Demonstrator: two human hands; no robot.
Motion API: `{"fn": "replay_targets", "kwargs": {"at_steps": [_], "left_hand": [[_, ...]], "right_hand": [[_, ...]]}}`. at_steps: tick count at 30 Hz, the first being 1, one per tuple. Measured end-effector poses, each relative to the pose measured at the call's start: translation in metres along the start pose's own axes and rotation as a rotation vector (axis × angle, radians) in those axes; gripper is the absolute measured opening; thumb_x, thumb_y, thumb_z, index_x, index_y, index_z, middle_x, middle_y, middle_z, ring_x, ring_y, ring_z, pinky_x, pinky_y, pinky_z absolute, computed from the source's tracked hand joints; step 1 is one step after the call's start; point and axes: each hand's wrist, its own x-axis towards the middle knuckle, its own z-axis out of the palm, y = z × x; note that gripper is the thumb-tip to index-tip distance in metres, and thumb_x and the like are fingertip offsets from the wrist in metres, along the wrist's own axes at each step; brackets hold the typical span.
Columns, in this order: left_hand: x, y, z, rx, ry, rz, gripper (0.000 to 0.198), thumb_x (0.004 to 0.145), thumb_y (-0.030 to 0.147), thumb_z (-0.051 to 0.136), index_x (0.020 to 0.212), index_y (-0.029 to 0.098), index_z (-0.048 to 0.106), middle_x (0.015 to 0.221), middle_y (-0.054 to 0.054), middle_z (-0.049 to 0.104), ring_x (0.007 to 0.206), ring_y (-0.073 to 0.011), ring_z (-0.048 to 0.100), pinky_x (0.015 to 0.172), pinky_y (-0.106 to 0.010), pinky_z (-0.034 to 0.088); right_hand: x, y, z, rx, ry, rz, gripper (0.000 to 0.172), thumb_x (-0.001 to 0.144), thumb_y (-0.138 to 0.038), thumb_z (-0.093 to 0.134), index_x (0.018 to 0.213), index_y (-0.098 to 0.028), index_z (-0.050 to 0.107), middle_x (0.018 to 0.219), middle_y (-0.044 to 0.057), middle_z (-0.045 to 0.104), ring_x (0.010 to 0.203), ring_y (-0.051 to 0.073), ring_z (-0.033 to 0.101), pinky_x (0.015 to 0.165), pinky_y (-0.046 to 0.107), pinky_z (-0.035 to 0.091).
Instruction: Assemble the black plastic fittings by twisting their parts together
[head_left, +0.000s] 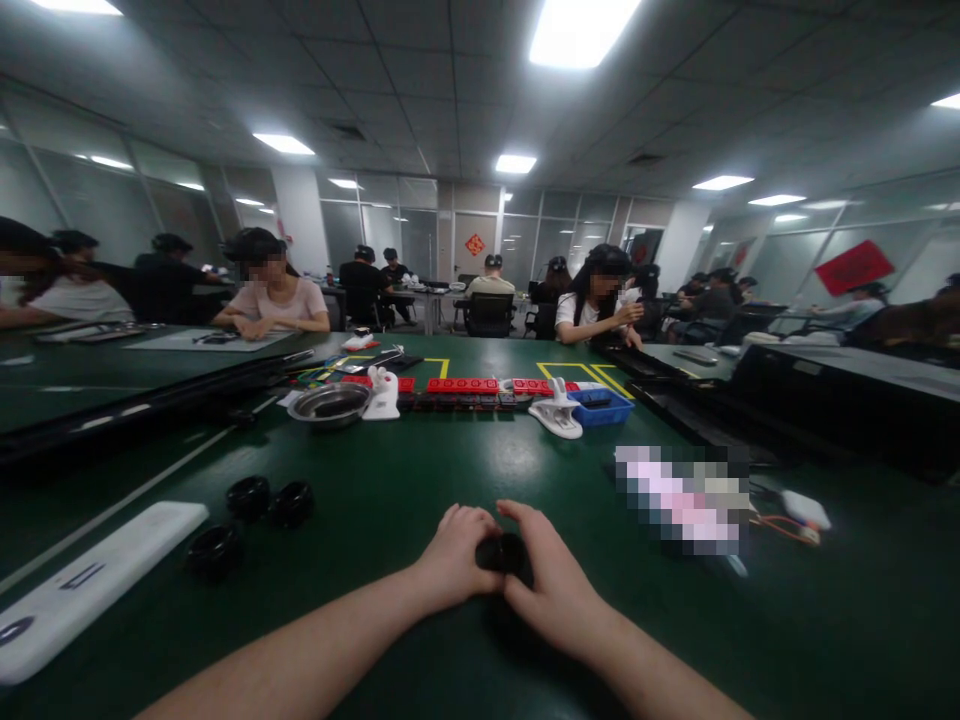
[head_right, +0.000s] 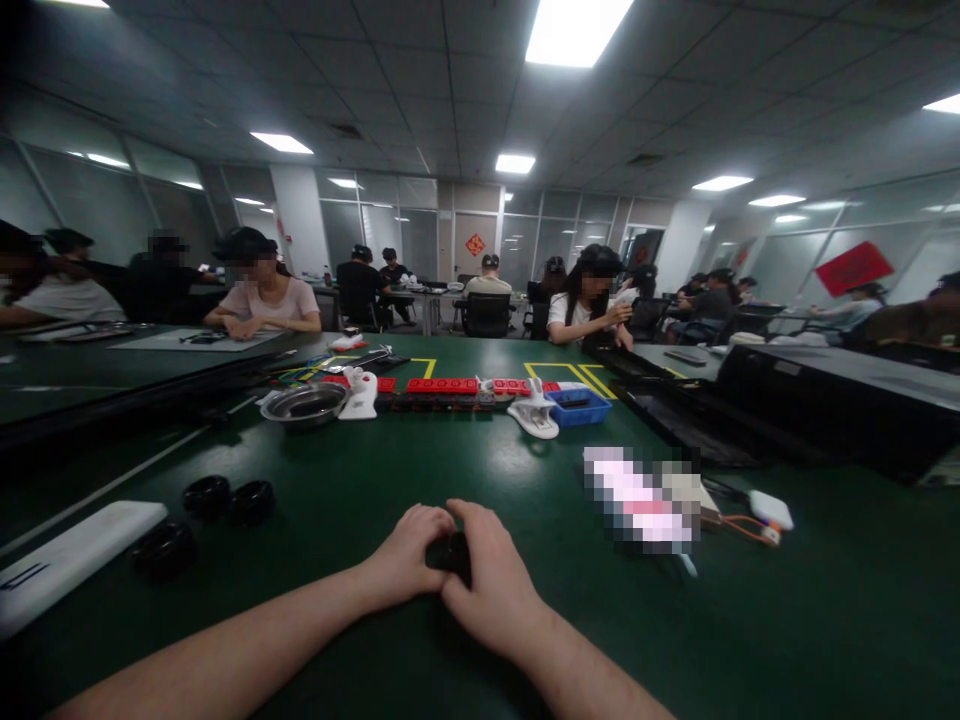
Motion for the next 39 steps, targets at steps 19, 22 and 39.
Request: {"fn": "replay_targets", "kwargs": {"at_steps": [19,22,39], "left_hand": [[0.0005,0.0003,-0.0014,0.031,-0.024,0.04,0.03,0.061,0.038,0.062,0.084,0.02,0.055,0.093,-0.003,0.055,0.091,-0.0229,0.048,0.09,-0.041,0.028],[0.0012,0.0003,-0.0008,0.039,-0.019,0.038,0.027,0.061,0.034,0.062,0.083,0.02,0.055,0.092,-0.002,0.055,0.09,-0.0223,0.048,0.089,-0.039,0.03],[0.0028,0.0022,-0.0048,0.032,-0.032,0.033,0.029,0.061,0.031,0.063,0.086,0.019,0.055,0.093,-0.002,0.056,0.09,-0.022,0.049,0.086,-0.037,0.033]], "right_hand": [[0.0046,0.0012,0.004,-0.115,0.118,0.097,0.053,0.058,-0.024,0.067,0.105,-0.018,0.045,0.096,0.007,0.052,0.09,0.022,0.05,0.081,0.038,0.041],[0.0048,0.0046,0.006,-0.079,0.088,0.09,0.05,0.062,-0.017,0.062,0.108,-0.017,0.043,0.094,0.006,0.053,0.089,0.021,0.05,0.081,0.036,0.041],[0.0003,0.0036,0.0009,0.031,0.057,-0.062,0.057,0.063,-0.006,0.052,0.116,-0.019,0.037,0.112,0.007,0.049,0.103,0.019,0.046,0.09,0.035,0.037]]}}
